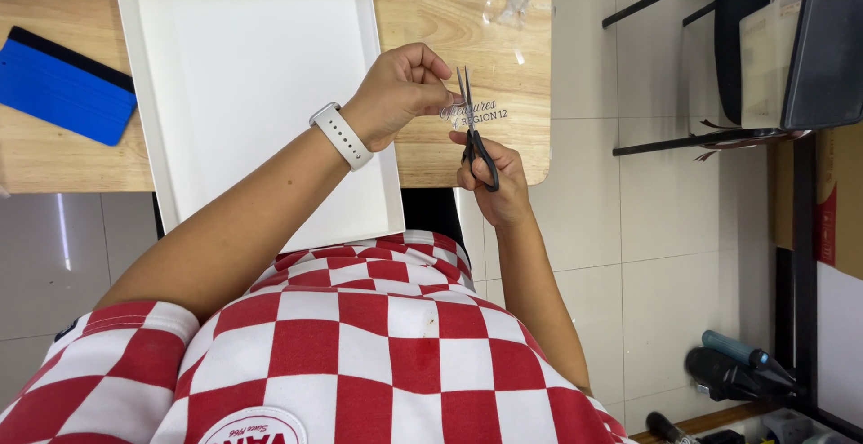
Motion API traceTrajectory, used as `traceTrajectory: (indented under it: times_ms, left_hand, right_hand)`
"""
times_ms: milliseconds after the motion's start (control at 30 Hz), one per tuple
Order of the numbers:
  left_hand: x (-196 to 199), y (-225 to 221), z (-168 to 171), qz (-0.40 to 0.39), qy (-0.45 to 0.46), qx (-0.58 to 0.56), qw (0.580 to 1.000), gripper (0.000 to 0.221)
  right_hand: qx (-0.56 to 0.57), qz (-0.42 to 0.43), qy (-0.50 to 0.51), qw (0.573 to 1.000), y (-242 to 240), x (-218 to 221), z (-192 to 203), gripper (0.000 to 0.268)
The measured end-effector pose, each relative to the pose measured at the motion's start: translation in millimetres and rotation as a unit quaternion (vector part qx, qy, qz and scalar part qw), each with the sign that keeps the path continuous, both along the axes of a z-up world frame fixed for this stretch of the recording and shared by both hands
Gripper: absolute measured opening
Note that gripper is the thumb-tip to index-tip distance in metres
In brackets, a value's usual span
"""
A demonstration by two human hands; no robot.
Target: The person cuts a small sticker from a roll using scissors, then cuts a larger sheet of printed stickers into individual pieces. The person places the cut stickers into a white tray on the table.
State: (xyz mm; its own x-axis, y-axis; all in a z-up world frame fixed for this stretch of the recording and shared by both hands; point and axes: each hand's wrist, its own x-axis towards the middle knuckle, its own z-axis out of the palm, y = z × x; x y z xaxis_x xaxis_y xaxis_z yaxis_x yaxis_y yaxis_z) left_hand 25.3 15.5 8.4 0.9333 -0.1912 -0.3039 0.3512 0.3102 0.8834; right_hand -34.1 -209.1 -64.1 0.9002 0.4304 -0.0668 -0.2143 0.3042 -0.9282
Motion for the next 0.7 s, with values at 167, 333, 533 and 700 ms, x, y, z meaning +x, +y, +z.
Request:
traceTrajectory:
  times_ms: [167, 333, 533, 700]
  left_hand:
    - [0.1, -1.0, -0.7, 0.003, 0.001, -0.003, 1.000, 0.021]
    - [0.2, -1.6, 0.2, 0.002, 0.010, -0.007, 1.000, 0.022]
    - [2.5, 0.2, -3.0, 0.001, 0.010, 0.006, 1.000, 0.021]
    - [-1.2, 8.9, 2.4, -0.025, -0.074, 0.083, 0.993, 0.028]
  right_hand:
    - [-0.003, -0.001, 0.011, 1.000, 0.4, -0.6, 1.8, 0.069]
    - [-0.004, -0.004, 0.003, 1.000, 0.4, -0.6, -0.6, 0.068]
    - [0.002, -0.027, 0.001, 1.000, 0.8, 0.2, -12.8, 0.050]
    - [-0.010, -0.061, 0.045, 0.997, 4.5, 9.8, 5.6, 0.062]
